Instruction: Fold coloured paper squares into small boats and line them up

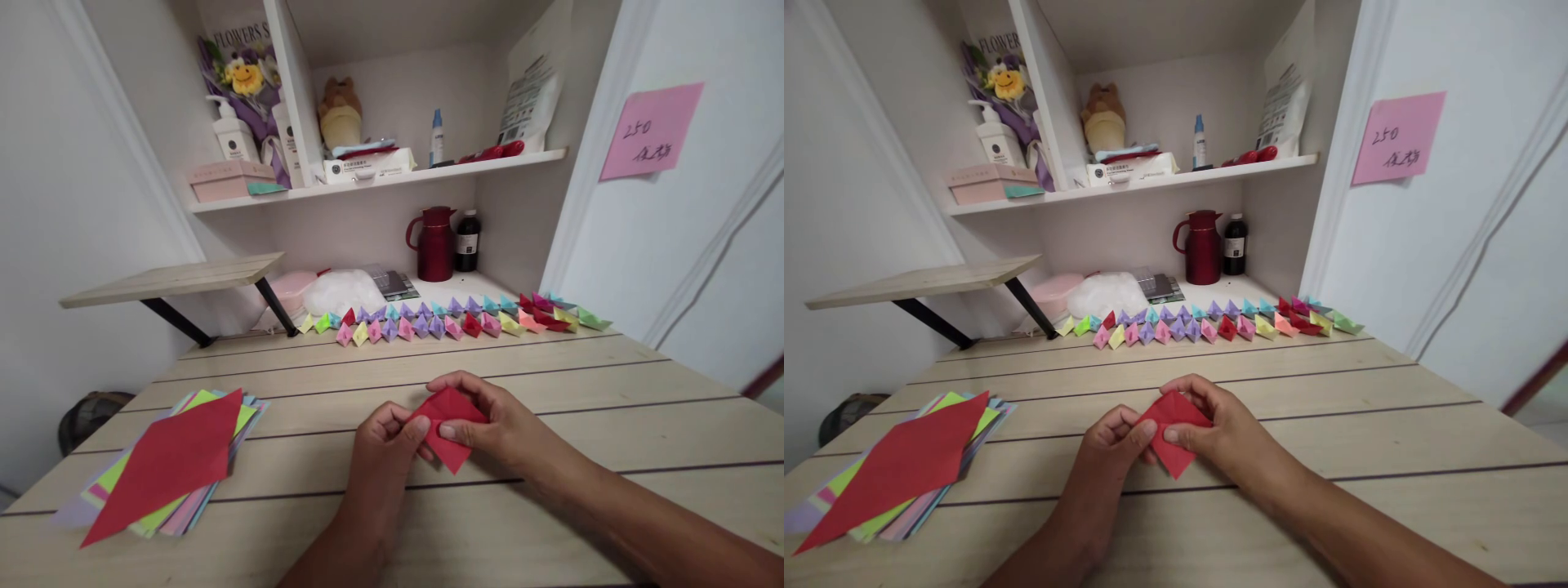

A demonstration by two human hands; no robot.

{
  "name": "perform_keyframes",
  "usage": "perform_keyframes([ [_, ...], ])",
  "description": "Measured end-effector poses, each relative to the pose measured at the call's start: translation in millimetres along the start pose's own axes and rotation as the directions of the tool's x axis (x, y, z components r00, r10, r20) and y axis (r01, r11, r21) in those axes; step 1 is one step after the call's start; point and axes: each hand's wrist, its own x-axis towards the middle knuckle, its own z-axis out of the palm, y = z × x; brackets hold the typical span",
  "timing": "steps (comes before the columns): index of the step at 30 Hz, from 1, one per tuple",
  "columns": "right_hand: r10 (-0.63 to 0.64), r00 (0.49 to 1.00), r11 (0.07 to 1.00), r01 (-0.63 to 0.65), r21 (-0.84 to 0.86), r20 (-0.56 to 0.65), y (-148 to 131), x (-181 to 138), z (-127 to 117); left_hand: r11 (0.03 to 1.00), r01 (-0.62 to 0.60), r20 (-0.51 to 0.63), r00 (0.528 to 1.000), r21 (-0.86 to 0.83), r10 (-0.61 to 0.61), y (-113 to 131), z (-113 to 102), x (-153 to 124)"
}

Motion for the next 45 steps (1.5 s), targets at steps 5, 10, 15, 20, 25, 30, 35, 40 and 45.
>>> perform_keyframes([
  [5, 0.113, 0.993, 0.974, -0.103, 0.204, -0.041, -3, -3, 5, 0.988, 0.050, 0.070, 0.997, -0.143, -0.041, -6, -1, -1],
  [10, 0.172, 0.981, 0.952, -0.142, 0.272, -0.090, -8, -7, 8, 0.979, 0.074, 0.096, 0.994, -0.192, -0.056, -4, -2, -1],
  [15, 0.090, 0.985, 0.996, -0.088, 0.019, -0.149, -1, -2, 1, 0.998, 0.041, 0.119, 0.992, 0.038, -0.045, -3, -2, 0],
  [20, -0.373, 0.920, 0.749, 0.222, -0.624, -0.120, 7, 2, -18, 0.935, -0.105, 0.095, 0.992, 0.338, 0.077, -13, -1, 3],
  [25, -0.624, 0.673, -0.020, 0.495, -0.869, 0.397, 2, -4, -16, 0.930, -0.124, -0.112, 0.979, 0.345, 0.172, -9, -8, 11],
  [30, -0.348, 0.600, -0.226, 0.692, -0.686, 0.720, 6, -5, 12, 0.913, -0.190, -0.263, 0.919, 0.362, 0.295, -1, -20, 18],
  [35, -0.239, 0.730, -0.011, 0.658, -0.753, 0.641, 8, -8, 13, 0.861, -0.219, -0.138, 0.940, 0.459, 0.313, -6, -22, 17],
  [40, -0.161, 0.803, 0.379, 0.587, -0.715, 0.574, 6, -12, -4, 0.693, -0.333, 0.187, 0.942, 0.640, 0.280, -14, -18, 13],
  [45, -0.141, 0.832, 0.486, 0.530, -0.695, 0.536, 8, -12, -6, 0.414, -0.409, 0.354, 0.912, 0.813, 0.206, -12, -21, 9],
])
